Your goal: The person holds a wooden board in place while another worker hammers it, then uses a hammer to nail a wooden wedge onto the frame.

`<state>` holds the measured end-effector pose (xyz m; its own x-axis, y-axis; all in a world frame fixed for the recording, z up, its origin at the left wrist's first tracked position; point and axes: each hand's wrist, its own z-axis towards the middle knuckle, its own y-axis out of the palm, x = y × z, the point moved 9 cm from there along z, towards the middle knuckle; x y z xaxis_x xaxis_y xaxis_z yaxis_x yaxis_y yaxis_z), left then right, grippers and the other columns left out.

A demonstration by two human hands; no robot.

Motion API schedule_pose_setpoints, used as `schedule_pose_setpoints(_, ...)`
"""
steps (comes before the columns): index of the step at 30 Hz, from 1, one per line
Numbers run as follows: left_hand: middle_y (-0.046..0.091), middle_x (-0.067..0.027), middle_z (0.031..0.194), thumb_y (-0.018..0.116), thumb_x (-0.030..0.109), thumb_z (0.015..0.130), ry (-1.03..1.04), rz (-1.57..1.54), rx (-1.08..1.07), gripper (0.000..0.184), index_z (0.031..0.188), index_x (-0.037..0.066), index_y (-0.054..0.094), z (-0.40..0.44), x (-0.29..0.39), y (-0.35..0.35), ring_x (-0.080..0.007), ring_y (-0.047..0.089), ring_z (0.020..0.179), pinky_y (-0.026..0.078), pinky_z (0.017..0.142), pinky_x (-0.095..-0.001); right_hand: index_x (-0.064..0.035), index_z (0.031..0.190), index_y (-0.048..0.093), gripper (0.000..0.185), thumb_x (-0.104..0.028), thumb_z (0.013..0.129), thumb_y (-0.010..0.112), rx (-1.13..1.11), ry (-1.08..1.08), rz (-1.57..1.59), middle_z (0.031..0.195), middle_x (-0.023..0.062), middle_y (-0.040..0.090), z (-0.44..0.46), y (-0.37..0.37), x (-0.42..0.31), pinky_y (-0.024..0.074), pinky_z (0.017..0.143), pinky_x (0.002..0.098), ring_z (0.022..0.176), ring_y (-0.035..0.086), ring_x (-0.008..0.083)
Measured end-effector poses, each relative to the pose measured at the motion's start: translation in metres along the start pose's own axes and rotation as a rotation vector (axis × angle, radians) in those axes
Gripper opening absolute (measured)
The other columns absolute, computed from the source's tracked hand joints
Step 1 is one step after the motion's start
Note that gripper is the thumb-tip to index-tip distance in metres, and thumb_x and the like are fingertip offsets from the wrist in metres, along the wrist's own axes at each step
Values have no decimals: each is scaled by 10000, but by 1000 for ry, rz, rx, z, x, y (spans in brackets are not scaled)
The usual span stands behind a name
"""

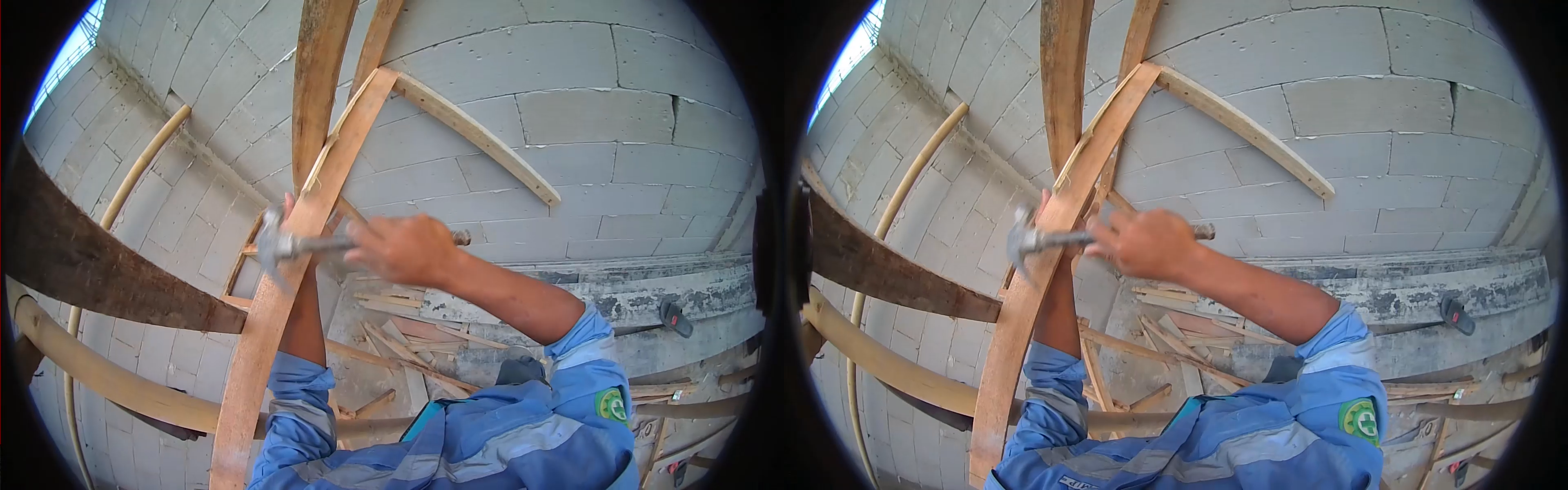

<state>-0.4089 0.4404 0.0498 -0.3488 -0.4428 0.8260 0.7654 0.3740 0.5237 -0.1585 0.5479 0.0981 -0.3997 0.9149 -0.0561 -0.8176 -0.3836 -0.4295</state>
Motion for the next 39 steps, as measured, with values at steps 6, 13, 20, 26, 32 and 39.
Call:
schedule_pose_setpoints(6, 530, -116, 1464, 396, 485, 1067, 121, 13, 89, 556, 1447, 87, 481, -28, -10, 12, -351, 469, 1380, 375, 1143, -522, -137, 1063, 618, 358, -471, 938, 652, 56, -126, 43, 693, 52, 568, -12, 1, 1, 474, 408, 396, 512, 612, 258)
schedule_pose_setpoints(13, 484, -135, 1478, 459, 377, 1059, 92, 189, 404, 496, 1453, 75, 452, -108, -49, -18, -302, 571, 1281, 510, 1028, -438, -121, 1062, 629, 311, -413, 959, 649, -40, 78, 35, 710, 71, 596, -27, 4, -32, 497, 434, 409, 543, 628, 299)
schedule_pose_setpoints(20, 668, -104, 1189, 703, 191, 944, 70, 934, 486, 418, 1309, 30, 577, -215, -98, 99, -273, 674, 1038, 534, 917, -387, -100, 1044, 635, 339, -430, 968, 635, 31, 275, -34, 808, 101, 684, -57, -8, -29, 517, 482, 446, 620, 672, 330)
schedule_pose_setpoints(26, 674, -180, 1174, 800, 39, 803, 784, 2013, 205, 403, 1182, -3, 669, -264, -24, 242, -350, 639, 1146, 493, 984, -415, -70, 1053, 653, 330, -389, 969, 670, 59, 419, 79, 764, 177, 678, -60, -53, -38, 493, 545, 476, 677, 646, 415)
schedule_pose_setpoints(32, 680, -161, 1215, 755, -4, 844, 909, 2070, 169, 410, 1241, -6, 653, -272, -1, 287, -341, 609, 1227, 456, 1059, -452, -94, 990, 662, 465, -548, 990, 564, 1, 530, 143, 682, 193, 651, -96, -84, -4, 470, 577, 536, 656, 624, 436)
schedule_pose_setpoints(39, 701, -172, 1182, 746, 17, 872, 734, 1877, 92, 349, 1211, -19, 670, -230, -64, 291, -327, 656, 1145, 486, 1010, -406, -77, 1024, 694, 533, -586, 997, 538, -52, 570, 161, 634, 164, 631, -157, -133, 45, 464, 564, 485, 611, 627, 386)
